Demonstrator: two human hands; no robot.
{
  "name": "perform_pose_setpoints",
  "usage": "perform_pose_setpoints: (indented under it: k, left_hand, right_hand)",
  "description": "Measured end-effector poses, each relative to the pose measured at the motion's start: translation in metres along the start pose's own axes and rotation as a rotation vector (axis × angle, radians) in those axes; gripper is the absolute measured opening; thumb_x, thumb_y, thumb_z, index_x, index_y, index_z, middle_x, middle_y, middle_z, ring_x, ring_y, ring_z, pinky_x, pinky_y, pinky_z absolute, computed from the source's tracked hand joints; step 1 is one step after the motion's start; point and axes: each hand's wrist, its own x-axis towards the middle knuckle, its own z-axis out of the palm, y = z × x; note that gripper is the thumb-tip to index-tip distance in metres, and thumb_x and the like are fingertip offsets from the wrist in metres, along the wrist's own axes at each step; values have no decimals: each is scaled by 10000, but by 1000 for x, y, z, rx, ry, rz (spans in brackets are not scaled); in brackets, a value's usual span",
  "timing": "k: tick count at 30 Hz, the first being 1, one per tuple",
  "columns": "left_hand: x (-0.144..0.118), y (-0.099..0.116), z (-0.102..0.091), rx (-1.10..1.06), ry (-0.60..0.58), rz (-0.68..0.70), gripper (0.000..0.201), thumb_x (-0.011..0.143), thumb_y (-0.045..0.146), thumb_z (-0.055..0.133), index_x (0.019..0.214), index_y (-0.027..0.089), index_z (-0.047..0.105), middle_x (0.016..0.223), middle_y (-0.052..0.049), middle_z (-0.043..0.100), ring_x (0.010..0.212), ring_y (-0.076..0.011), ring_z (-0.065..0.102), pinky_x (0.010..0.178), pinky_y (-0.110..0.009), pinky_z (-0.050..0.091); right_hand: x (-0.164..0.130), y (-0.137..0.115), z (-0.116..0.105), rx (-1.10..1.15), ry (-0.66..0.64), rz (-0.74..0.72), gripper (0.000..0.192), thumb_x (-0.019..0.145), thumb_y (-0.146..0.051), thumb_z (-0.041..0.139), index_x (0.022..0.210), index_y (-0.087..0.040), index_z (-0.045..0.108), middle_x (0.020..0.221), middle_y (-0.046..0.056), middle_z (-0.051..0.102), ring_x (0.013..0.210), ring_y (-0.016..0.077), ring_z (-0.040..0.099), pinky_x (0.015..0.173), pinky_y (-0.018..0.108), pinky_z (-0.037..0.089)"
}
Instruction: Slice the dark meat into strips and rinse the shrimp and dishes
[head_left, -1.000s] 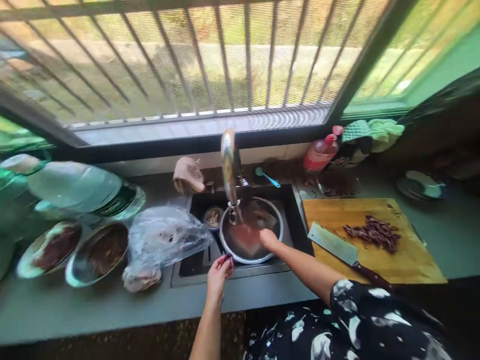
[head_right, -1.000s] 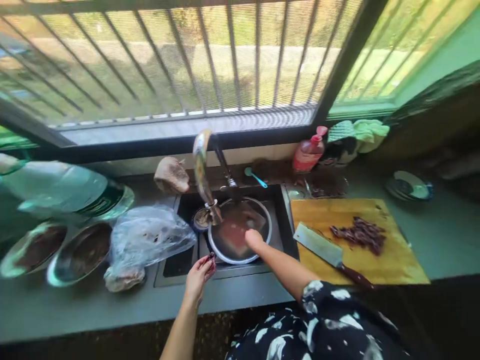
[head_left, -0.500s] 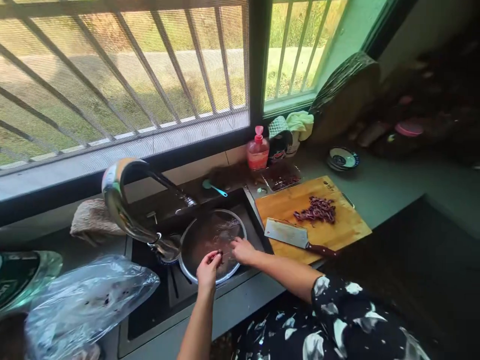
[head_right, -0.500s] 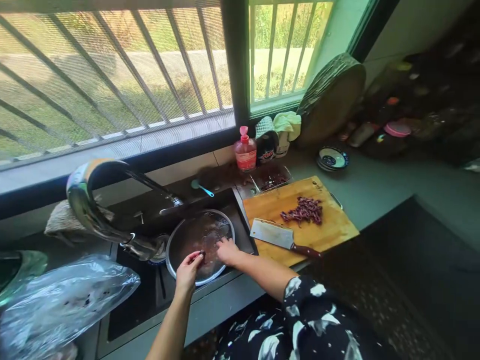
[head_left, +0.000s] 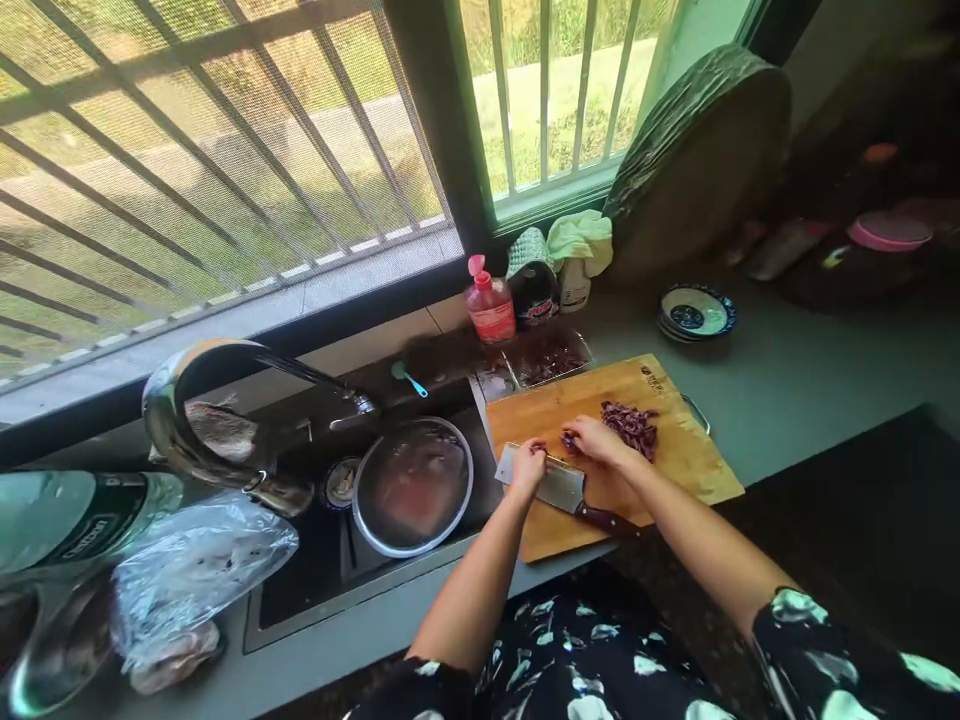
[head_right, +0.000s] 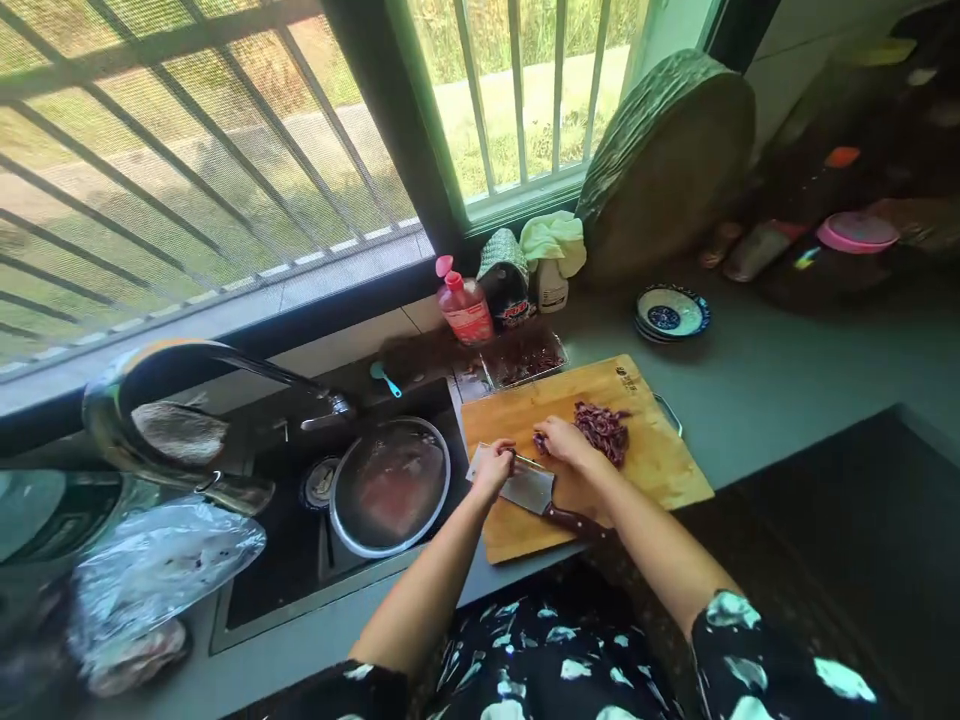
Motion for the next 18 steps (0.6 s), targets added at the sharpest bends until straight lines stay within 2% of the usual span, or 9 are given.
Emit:
perform_pose_setpoints:
  k: [2, 4, 8, 11, 13, 16, 18]
  left_hand:
    - [9, 3, 26, 88, 21, -54, 200, 647, 158, 546, 823, 143, 640, 565, -27, 587, 552, -143, 544, 569, -239, 417]
    - [17, 5, 45, 142, 40, -78, 149, 604, 132, 579, 736, 142, 647, 558, -30, 591, 598, -159, 558, 588, -238, 414]
    - [27, 7, 66, 184, 85, -106, 111, 540, 91, 616, 638, 136, 641, 520, -29, 578, 613, -167, 561, 569, -228, 405]
    - [28, 9, 74, 110, 119, -117, 137, 543, 98, 617, 673, 134, 643, 504, -13, 561, 547, -138, 536, 524, -215, 397]
    - [24, 10, 76, -22, 107, -104, 178, 553, 124, 616, 729, 131, 643, 530, -4, 565, 495, -108, 507, 491, -204, 389]
    - [15, 14, 73, -261, 27, -69, 254, 553, 161, 623, 801, 113, 633, 590, -12, 574, 451, -75, 470, 456, -194, 377]
    - [7, 18, 70, -340, -39, -43, 286, 548, 182, 636, 822, 102, 630, 611, -15, 570, 445, -61, 452, 446, -187, 368]
  right_hand:
    - [7, 7, -2, 5, -84, -45, 343, 717, -138, 475, 1023, -218, 609, 951, 66, 595, 855, 168, 556, 727, 227, 386]
    - [13, 13, -1, 28, -101, -66, 329, 688, -139, 499, 984, -211, 624, 920, 72, 602, 832, 181, 563, 695, 234, 390]
    - [18, 22, -1, 105, -120, -120, 337, 662, -90, 493, 950, -202, 626, 925, 63, 624, 870, 178, 560, 719, 229, 390]
    - [16, 26, -5, 174, -118, -143, 351, 688, -71, 453, 978, -194, 607, 931, 45, 640, 867, 148, 566, 744, 215, 394]
    - [11, 29, -10, 242, -94, -138, 349, 713, -86, 426, 1008, -178, 587, 922, 41, 646, 828, 131, 575, 727, 211, 407]
    - [2, 34, -18, 444, -32, -137, 306, 710, -122, 427, 953, -175, 606, 872, 26, 657, 772, 127, 582, 710, 225, 424]
    - [-4, 38, -21, 575, -4, -159, 271, 689, -146, 449, 887, -184, 630, 844, 15, 661, 756, 131, 581, 712, 237, 427]
